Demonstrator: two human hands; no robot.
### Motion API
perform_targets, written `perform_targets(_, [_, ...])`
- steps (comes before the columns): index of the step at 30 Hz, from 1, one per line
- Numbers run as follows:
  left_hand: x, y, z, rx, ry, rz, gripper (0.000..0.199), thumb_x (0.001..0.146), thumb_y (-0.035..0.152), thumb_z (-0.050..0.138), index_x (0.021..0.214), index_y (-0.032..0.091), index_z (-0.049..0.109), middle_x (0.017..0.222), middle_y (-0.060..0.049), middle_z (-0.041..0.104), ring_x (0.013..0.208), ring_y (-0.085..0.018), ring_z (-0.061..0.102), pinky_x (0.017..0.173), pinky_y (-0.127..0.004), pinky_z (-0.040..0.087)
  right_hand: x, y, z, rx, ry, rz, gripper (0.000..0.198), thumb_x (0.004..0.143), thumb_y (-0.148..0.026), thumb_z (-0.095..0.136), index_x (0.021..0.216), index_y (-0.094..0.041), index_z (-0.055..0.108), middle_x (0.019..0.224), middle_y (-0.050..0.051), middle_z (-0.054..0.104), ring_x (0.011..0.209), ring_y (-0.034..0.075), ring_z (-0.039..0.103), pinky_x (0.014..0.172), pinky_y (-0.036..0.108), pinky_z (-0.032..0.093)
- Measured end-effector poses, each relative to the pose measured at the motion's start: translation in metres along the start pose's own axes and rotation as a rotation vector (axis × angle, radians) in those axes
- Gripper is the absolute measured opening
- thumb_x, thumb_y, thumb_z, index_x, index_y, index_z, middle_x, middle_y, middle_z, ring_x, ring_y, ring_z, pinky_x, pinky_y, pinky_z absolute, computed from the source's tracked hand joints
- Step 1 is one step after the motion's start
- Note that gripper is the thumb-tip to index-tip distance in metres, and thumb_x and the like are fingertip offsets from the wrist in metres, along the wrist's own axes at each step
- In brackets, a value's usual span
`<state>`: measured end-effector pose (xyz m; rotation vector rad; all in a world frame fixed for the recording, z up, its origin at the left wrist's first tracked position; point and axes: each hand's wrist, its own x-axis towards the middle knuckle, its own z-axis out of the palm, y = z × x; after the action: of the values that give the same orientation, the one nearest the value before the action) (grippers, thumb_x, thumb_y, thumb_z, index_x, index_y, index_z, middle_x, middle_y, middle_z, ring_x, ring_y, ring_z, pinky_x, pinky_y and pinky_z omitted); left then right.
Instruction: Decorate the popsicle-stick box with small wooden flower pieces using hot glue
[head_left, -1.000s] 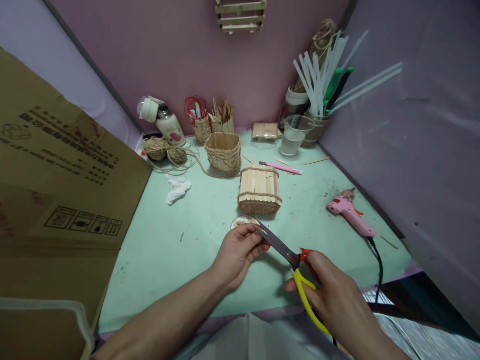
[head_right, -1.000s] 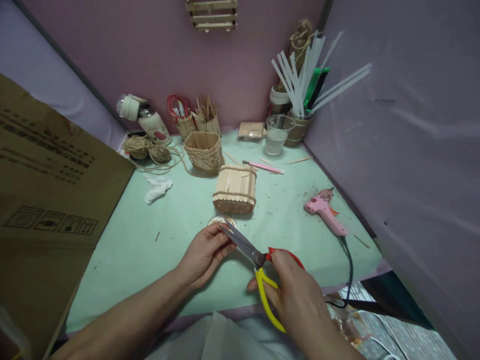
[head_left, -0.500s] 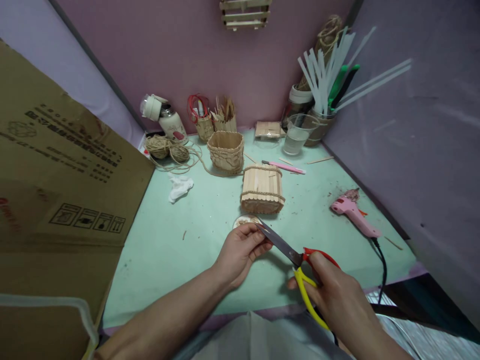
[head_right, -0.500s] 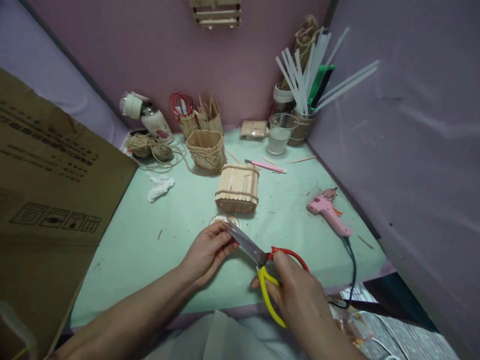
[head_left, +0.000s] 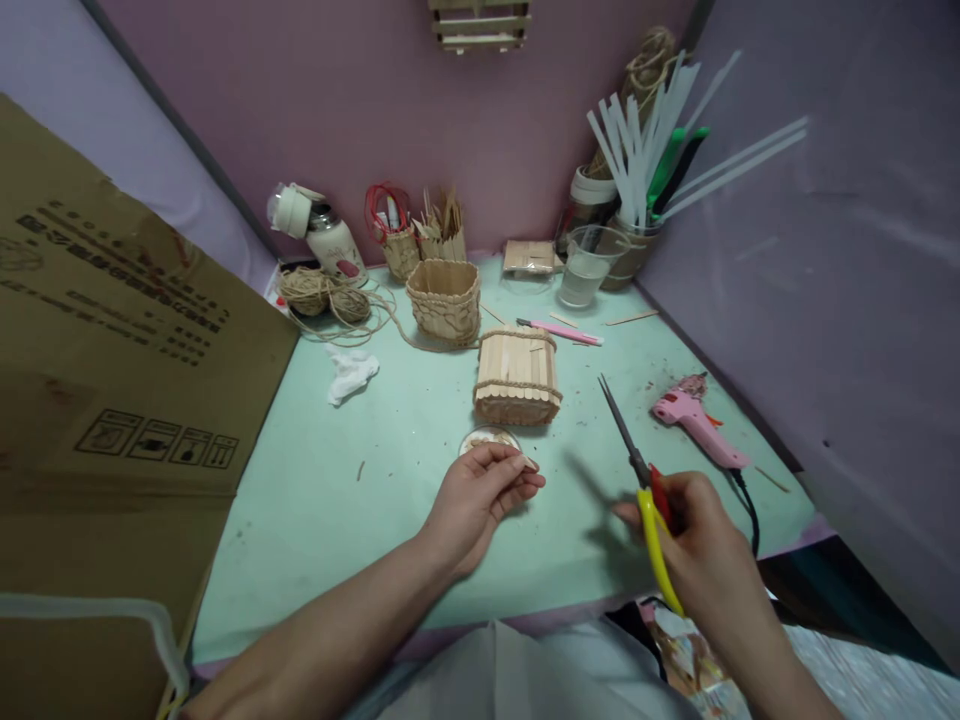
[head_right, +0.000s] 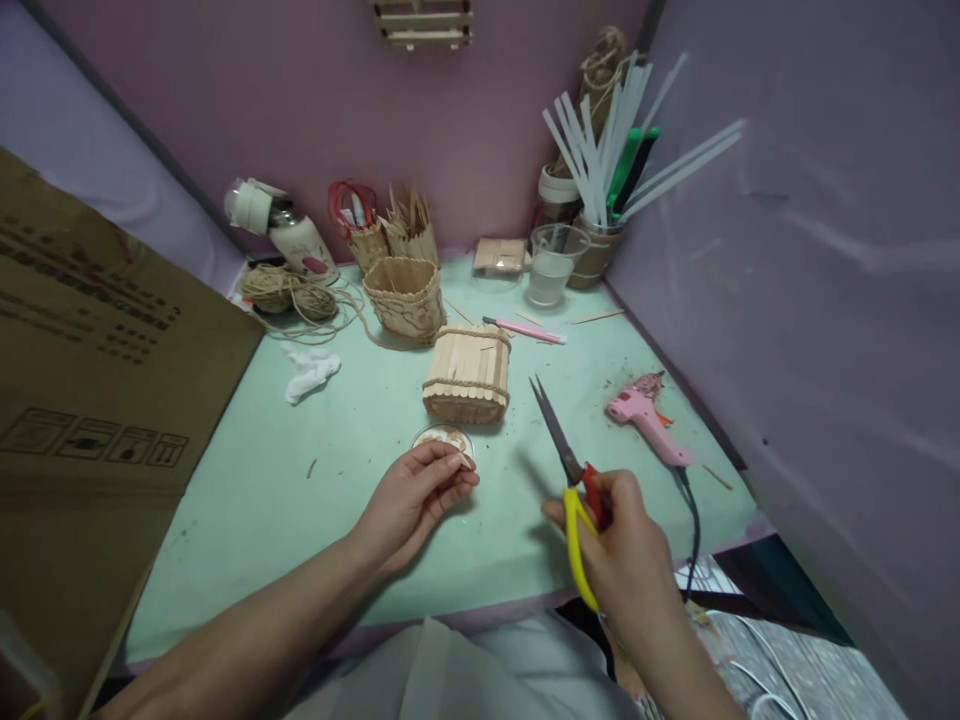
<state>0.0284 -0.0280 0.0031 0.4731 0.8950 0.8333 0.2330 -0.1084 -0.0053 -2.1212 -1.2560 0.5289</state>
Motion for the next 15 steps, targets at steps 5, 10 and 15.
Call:
perform_targets(5, [0.0, 0.001, -0.002, -0.005, 0.022, 0.001, 0.027, 0.066, 0.03, 0.084, 0.075, 0.013, 0.065, 0.076, -0.003, 0.071, 0.072, -0.011, 0.068, 0.071, -0.021, 0.053, 0.018, 0.003, 0.006, -0.186, -0.007, 0.092, 0.037, 0.074, -0.052, 0.057, 0.095, -0.023, 0.049, 0.074, 0.005, 0.067, 0.064, 0.025, 0.064, 0.056, 0.032, 0.045])
perform_targets(10, [0.0, 0.002, -0.004, 0.004, 0.024, 0.001, 0.025, 0.067, 0.03, 0.083, 0.075, 0.013, 0.066, 0.076, -0.004, 0.071, 0.072, -0.011, 0.068, 0.071, -0.022, 0.053, 0.02, 0.008, 0.026, -0.354, 0.061, -0.184, 0.028, 0.087, -0.039, 0.048, 0.103, -0.017, 0.055, 0.09, 0.013, 0.066, 0.08, 0.028, 0.062, 0.066, 0.038, 0.047])
perform_targets(15, [-0.002, 0.003, -0.001, 0.086, 0.054, 0.054, 0.031, 0.061, 0.034, 0.086, 0.072, 0.013, 0.066, 0.07, -0.005, 0.071, 0.068, -0.013, 0.068, 0.067, -0.024, 0.053, 0.014, -0.003, 0.025, -0.426, 0.181, -0.475, 0.029, 0.092, -0.034, 0.048, 0.107, -0.014, 0.061, 0.101, 0.017, 0.064, 0.093, 0.031, 0.057, 0.082, 0.046, 0.044])
